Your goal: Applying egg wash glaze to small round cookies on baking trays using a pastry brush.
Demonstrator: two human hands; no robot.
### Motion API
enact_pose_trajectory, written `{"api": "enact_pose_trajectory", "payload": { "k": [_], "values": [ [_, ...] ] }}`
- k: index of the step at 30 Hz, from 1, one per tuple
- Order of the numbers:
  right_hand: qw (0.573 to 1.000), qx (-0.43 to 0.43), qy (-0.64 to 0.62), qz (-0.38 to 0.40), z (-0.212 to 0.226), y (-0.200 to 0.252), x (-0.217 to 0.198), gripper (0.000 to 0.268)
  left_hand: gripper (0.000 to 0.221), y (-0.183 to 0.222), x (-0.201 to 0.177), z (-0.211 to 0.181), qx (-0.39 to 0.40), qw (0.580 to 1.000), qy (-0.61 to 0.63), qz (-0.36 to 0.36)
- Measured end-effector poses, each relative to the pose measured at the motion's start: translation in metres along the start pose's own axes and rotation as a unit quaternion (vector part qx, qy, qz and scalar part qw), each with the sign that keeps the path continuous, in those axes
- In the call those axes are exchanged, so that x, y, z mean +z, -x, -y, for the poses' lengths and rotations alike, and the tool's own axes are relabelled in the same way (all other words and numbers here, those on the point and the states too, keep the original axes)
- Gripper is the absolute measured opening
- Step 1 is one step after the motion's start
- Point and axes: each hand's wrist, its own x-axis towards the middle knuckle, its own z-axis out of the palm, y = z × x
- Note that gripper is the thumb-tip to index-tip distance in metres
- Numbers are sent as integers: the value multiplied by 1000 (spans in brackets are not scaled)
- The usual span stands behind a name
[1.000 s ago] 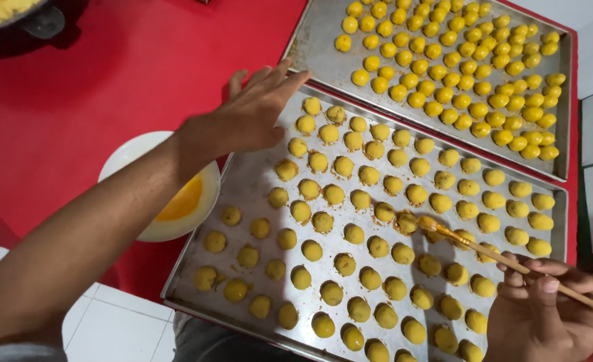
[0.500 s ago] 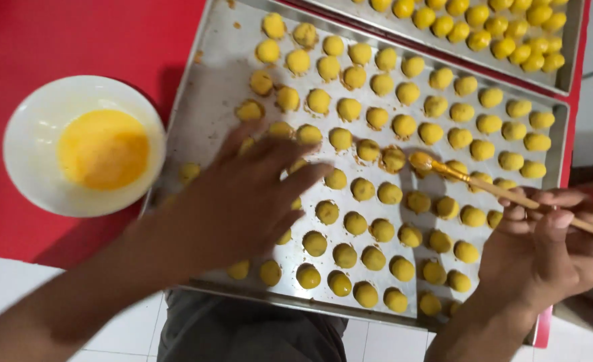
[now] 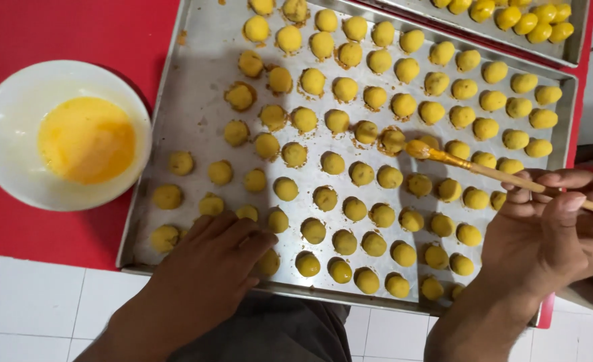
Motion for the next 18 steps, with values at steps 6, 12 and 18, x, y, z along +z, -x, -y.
{"api": "enact_pose_trajectory", "payload": {
  "k": [6, 12, 18],
  "values": [
    [999, -5, 34, 16, -1, 1, 4, 31, 38, -1, 17, 2, 2, 1000, -11, -24],
    [999, 12, 42, -2, 2, 2, 9, 24, 24, -7, 22, -5, 24, 998, -28, -48],
    [999, 23, 17, -18, 0, 1, 10, 28, 42, -5, 15, 1, 21, 999, 29, -22]
  ]
}}
